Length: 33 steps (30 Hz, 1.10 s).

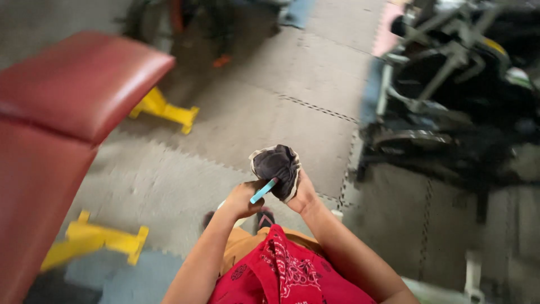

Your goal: Cleaning various gym machines and equipment using a spray bottle and a cloth.

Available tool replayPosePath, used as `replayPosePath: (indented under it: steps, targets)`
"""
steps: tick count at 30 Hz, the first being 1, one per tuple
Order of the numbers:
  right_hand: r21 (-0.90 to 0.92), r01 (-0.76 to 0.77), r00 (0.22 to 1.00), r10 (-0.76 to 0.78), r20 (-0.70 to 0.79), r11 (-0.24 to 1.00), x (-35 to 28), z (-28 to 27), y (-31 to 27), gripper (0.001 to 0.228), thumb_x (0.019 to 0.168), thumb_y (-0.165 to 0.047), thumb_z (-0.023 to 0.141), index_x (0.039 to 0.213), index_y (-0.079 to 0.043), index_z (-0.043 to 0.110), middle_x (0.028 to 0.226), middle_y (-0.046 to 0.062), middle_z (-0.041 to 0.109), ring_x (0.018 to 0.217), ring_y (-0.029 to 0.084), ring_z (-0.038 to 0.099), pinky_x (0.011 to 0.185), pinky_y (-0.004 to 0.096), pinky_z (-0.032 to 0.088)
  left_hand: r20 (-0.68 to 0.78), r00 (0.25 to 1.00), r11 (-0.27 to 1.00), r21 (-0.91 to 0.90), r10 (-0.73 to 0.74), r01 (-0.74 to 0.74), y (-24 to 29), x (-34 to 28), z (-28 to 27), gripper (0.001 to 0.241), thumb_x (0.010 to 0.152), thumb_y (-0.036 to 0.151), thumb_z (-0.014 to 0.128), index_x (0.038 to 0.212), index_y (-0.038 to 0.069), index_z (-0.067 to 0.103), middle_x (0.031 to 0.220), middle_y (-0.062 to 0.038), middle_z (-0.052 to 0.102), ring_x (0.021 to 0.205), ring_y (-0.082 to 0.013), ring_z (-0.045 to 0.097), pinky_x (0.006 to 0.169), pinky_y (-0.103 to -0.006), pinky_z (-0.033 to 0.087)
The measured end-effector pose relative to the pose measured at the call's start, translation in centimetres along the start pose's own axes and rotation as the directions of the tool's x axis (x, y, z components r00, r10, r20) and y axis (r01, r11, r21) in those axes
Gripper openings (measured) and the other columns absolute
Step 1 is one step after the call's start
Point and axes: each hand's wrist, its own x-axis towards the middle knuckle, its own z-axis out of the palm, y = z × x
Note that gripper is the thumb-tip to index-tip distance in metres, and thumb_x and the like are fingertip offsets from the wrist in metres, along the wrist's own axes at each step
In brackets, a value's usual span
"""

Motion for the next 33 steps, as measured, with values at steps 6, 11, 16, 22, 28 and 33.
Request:
replayPosePath:
  steps: [6,11,16,22,28,33]
  targets:
    - [0.071,0.279,0.958,-0.283,0.047,0.958,-2.1,0.6,-0.9,0.052,0.108,-0.036,0.033,0.139,-0.004,0.058,0.14,0.012,0.065,0.125,0.027,0.063,0.111,0.041,0.047,0.177,0.984,1.0,0.025,0.005,-0.01,-0.8,3.7,0.5,0.054,0.073,0.007,0.062,0.126,0.018,0.067,0.102,-0.02,0.072,0.093,-0.0426,0.067,0.081,-0.0494,0.056]
    - [0.048,0.47,0.875,-0.472,0.108,0.882,-3.0,1.4,0.6,0.048,0.111,-0.032,0.035,0.138,-0.002,0.06,0.137,0.013,0.066,0.124,0.026,0.064,0.114,0.041,0.047,0.301,0.931,0.961,0.113,0.209,-0.252,-0.5,5.6,-1.8,0.044,0.071,0.009,0.065,0.114,0.013,0.068,0.096,-0.022,0.07,0.09,-0.0465,0.064,0.077,-0.0549,0.053]
    - [0.098,0.598,0.794,-0.605,0.056,0.795,-3.7,0.8,3.9,0.048,0.111,-0.032,0.035,0.138,-0.002,0.061,0.138,0.013,0.066,0.125,0.026,0.064,0.115,0.041,0.045,0.437,0.871,0.937,0.15,0.223,-0.315,-1.4,5.6,-2.3,0.028,0.072,0.012,0.067,0.1,0.01,0.067,0.093,-0.021,0.071,0.089,-0.0455,0.065,0.076,-0.0552,0.053]
    - [0.13,0.673,0.729,-0.682,0.049,0.728,-4.9,0.7,7.8,0.05,0.109,-0.033,0.034,0.14,-0.002,0.058,0.139,0.013,0.065,0.127,0.027,0.063,0.117,0.041,0.043,0.517,0.803,0.914,0.091,0.296,-0.395,-2.1,4.2,-2.3,0.021,0.073,0.014,0.068,0.092,0.007,0.067,0.09,-0.022,0.07,0.089,-0.0452,0.065,0.076,-0.055,0.052]
    - [0.078,0.726,0.688,-0.721,-0.083,0.683,-4.8,-0.1,9.9,0.05,0.11,-0.033,0.034,0.141,-0.002,0.058,0.14,0.014,0.063,0.128,0.027,0.061,0.117,0.041,0.042,0.536,0.779,0.924,-0.007,0.326,-0.382,-1.9,3.1,-3.1,0.023,0.071,0.011,0.066,0.093,0.007,0.069,0.089,-0.022,0.07,0.087,-0.0456,0.065,0.074,-0.0543,0.053]
    - [0.092,0.716,0.698,-0.711,-0.092,0.692,-4.6,1.0,9.1,0.048,0.109,-0.032,0.035,0.14,-0.003,0.058,0.14,0.013,0.064,0.128,0.027,0.061,0.117,0.041,0.042,0.576,0.776,0.929,0.073,0.259,-0.364,-2.9,4.1,-2.7,0.018,0.074,0.013,0.067,0.09,0.006,0.068,0.089,-0.022,0.07,0.09,-0.0448,0.065,0.077,-0.0536,0.053]
